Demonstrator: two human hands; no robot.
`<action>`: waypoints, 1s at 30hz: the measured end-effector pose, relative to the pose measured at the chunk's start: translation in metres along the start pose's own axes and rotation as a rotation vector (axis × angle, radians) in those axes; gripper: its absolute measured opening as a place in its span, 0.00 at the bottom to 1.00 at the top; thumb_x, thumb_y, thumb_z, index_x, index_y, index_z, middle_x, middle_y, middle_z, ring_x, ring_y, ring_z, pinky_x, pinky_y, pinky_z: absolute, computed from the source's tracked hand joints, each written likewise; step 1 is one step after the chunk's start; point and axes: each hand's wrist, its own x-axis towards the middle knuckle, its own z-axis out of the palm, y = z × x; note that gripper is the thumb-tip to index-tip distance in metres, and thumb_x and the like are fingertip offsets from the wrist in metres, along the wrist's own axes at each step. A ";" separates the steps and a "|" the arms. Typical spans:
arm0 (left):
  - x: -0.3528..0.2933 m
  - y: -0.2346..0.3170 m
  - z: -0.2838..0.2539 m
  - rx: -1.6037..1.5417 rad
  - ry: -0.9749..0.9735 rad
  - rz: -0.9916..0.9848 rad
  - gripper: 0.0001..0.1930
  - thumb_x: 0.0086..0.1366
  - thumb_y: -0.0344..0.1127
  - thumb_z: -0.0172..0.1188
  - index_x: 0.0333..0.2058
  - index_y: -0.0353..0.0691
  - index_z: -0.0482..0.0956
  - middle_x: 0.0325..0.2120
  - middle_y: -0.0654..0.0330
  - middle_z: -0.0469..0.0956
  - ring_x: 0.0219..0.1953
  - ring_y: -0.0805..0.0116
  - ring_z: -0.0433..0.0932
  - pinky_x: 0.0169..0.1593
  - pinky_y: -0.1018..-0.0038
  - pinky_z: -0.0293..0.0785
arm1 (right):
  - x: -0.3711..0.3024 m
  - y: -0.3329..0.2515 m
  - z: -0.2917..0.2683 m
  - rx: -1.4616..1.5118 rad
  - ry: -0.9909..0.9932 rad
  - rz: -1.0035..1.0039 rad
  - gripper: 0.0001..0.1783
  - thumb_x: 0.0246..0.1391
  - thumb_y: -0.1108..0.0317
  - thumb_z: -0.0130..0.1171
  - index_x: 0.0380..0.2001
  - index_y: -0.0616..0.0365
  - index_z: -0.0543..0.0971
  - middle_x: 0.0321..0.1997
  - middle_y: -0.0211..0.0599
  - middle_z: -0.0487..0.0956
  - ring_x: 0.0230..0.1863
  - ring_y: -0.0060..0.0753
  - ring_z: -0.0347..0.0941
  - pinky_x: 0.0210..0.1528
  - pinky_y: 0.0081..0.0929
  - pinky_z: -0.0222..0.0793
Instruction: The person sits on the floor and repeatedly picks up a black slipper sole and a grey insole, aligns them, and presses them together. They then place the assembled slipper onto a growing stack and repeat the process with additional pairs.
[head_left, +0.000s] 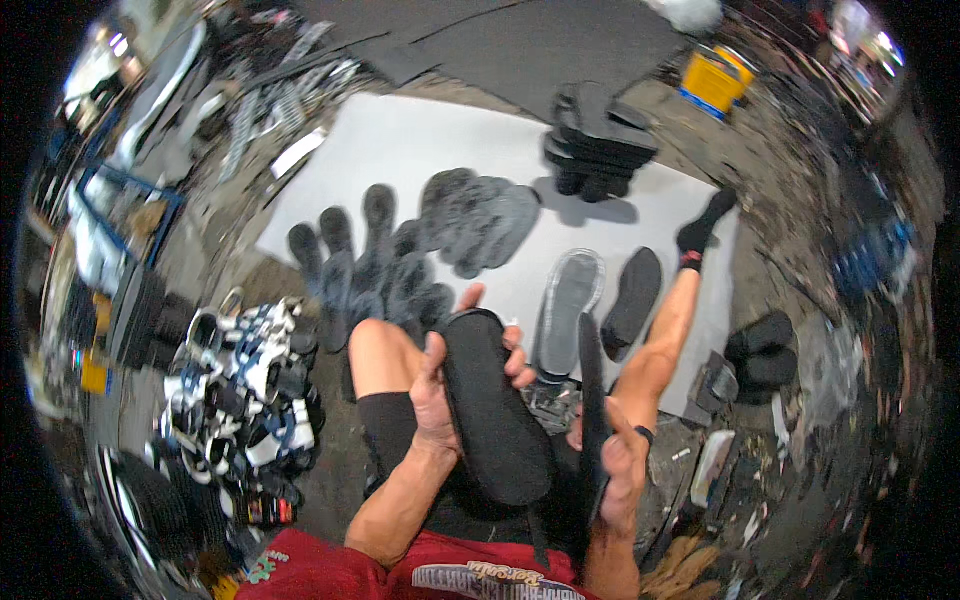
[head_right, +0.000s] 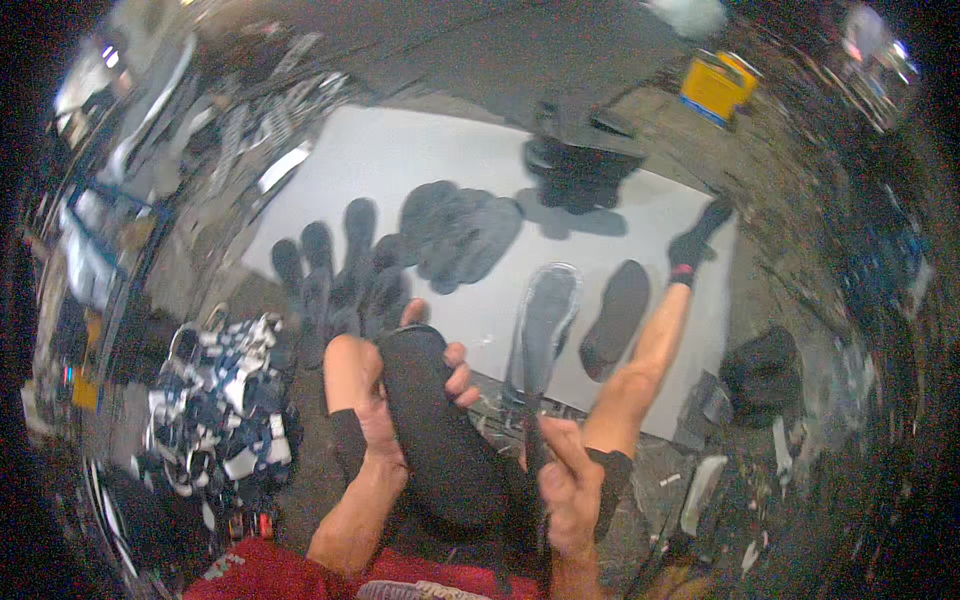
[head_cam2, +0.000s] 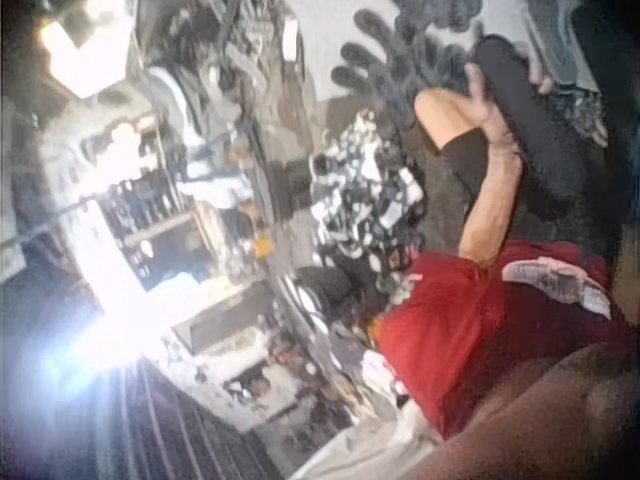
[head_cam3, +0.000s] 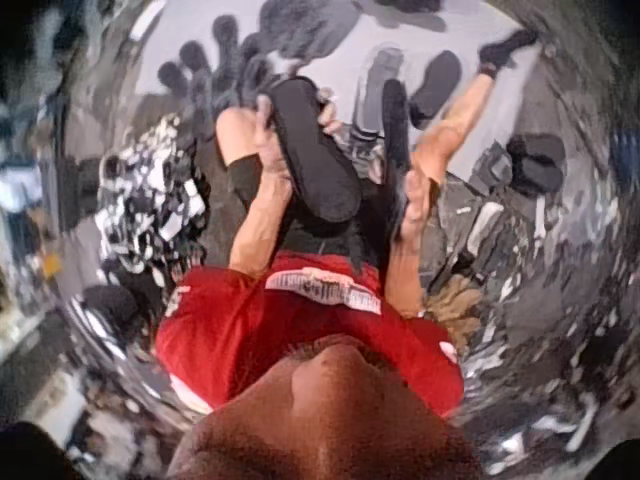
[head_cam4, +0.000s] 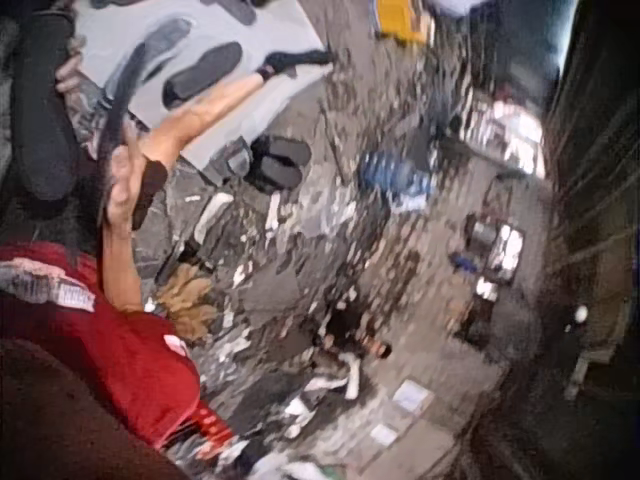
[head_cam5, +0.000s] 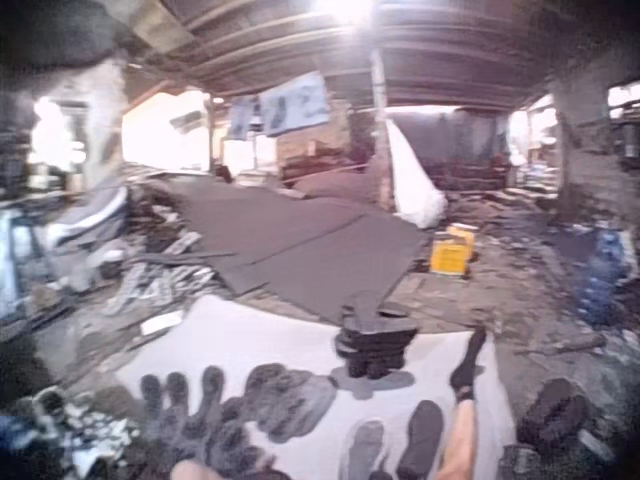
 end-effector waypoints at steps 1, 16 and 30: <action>-0.008 0.003 0.009 0.057 0.037 0.046 0.41 0.75 0.64 0.56 0.79 0.58 0.55 0.53 0.46 0.76 0.45 0.53 0.74 0.51 0.53 0.73 | -0.003 -0.010 0.009 -0.332 0.003 -0.076 0.38 0.56 0.47 0.69 0.62 0.65 0.82 0.55 0.43 0.74 0.50 0.38 0.73 0.54 0.34 0.71; -0.043 0.018 0.031 0.183 -0.007 0.061 0.47 0.76 0.64 0.54 0.80 0.40 0.47 0.62 0.45 0.73 0.64 0.49 0.75 0.66 0.53 0.76 | -0.037 -0.003 0.080 -1.040 -0.060 -0.611 0.32 0.53 0.47 0.72 0.58 0.53 0.89 0.51 0.52 0.69 0.51 0.51 0.70 0.55 0.43 0.71; -0.039 0.027 0.036 0.245 -0.015 0.103 0.51 0.75 0.64 0.57 0.81 0.37 0.44 0.62 0.50 0.72 0.65 0.54 0.75 0.70 0.60 0.72 | -0.044 -0.022 0.078 -1.010 -0.015 -0.530 0.34 0.64 0.41 0.59 0.55 0.59 0.89 0.50 0.51 0.69 0.52 0.52 0.68 0.56 0.45 0.67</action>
